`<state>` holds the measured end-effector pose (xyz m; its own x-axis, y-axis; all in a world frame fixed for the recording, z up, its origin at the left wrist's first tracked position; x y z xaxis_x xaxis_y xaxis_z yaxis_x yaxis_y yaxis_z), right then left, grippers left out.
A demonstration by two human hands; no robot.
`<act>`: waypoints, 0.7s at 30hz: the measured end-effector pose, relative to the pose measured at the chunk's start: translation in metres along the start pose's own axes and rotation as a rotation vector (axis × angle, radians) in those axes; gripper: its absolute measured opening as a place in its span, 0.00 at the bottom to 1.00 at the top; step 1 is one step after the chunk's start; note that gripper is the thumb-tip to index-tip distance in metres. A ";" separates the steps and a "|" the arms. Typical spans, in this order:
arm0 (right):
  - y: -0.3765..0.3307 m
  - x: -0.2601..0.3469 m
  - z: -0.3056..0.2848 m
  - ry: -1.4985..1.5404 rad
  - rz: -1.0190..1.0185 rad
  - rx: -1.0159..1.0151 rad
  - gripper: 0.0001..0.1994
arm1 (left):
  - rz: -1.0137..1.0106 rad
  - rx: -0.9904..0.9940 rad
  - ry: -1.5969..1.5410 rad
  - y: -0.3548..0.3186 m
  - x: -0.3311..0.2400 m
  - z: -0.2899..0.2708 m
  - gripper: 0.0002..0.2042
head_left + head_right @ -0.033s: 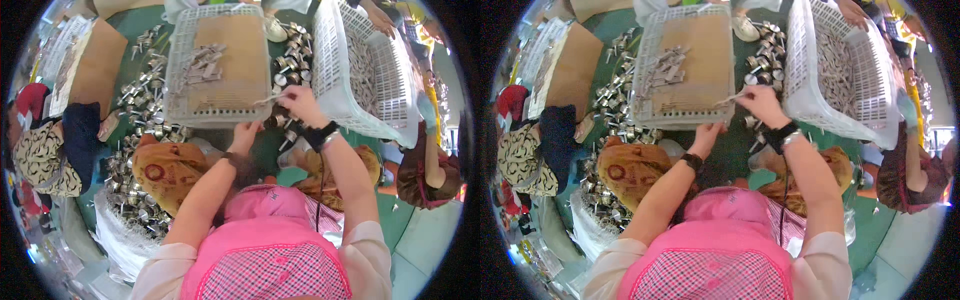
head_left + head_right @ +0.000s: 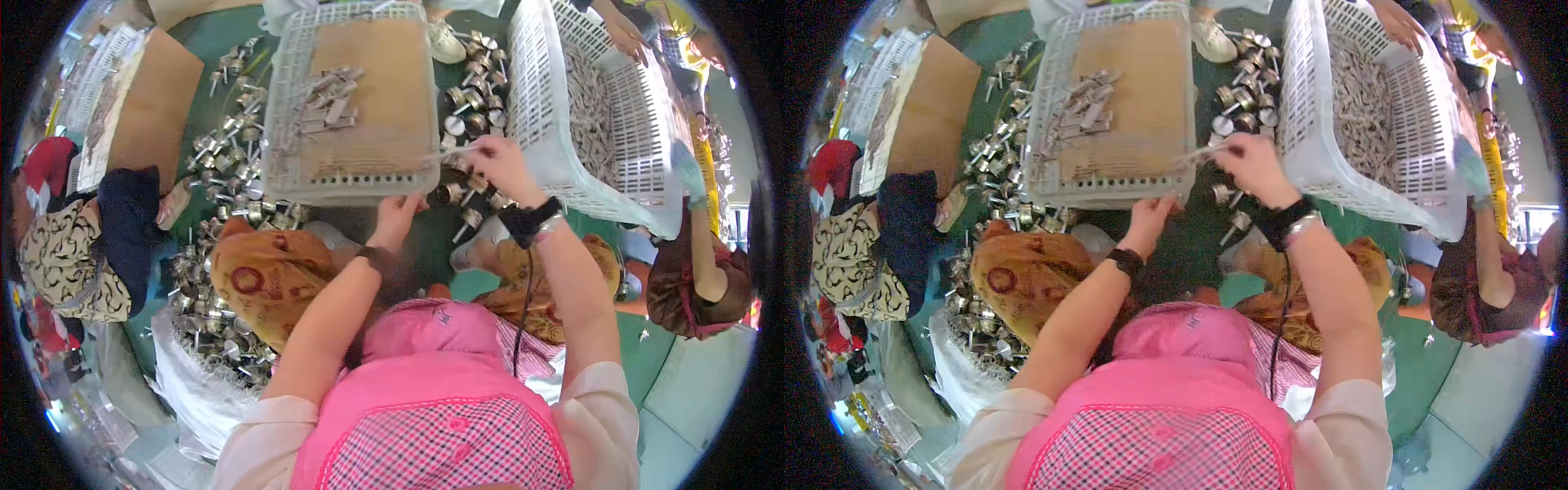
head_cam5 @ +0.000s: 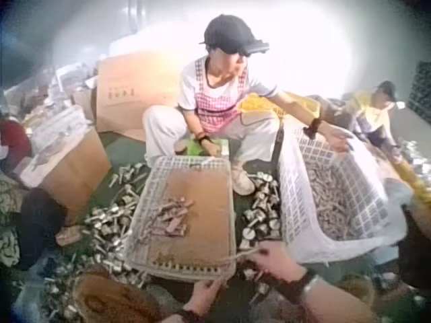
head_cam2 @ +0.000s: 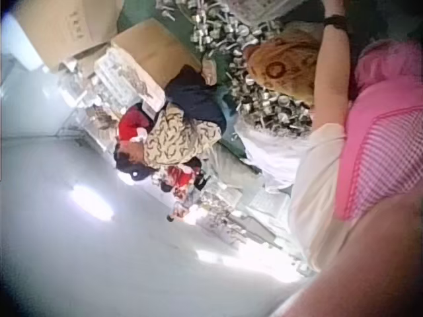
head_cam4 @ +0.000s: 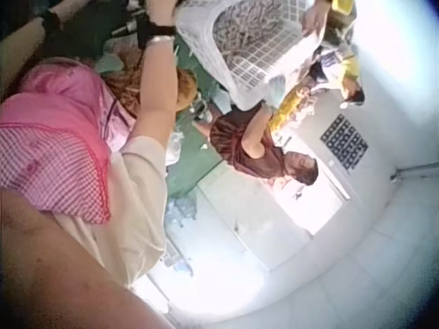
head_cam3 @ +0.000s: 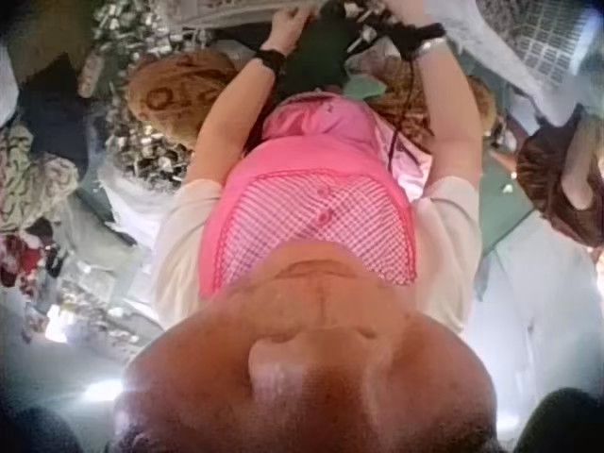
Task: Preparing a plastic tray with adhesive tape and arranging small metal lock components on it.
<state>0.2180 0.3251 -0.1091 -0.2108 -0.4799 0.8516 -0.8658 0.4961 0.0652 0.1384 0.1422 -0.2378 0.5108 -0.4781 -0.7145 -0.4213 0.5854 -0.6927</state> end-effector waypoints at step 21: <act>-0.042 -0.101 0.021 0.813 0.493 -0.108 0.09 | -0.015 -0.080 -0.171 -0.009 0.002 0.002 0.15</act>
<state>0.2664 0.3376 -0.2085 -0.1261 0.4301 0.8939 -0.7086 0.5916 -0.3846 0.1448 0.1373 -0.2327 0.6344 -0.3637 -0.6821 -0.4679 0.5217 -0.7134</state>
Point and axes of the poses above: each hand's wrist, its own y-axis towards the middle knuckle, its own z-axis out of the palm, x = y × z, the point moved 8 cm from there along y, towards the middle knuckle, and after that the axes turned 15 degrees about -z, right-handed, at the moved point
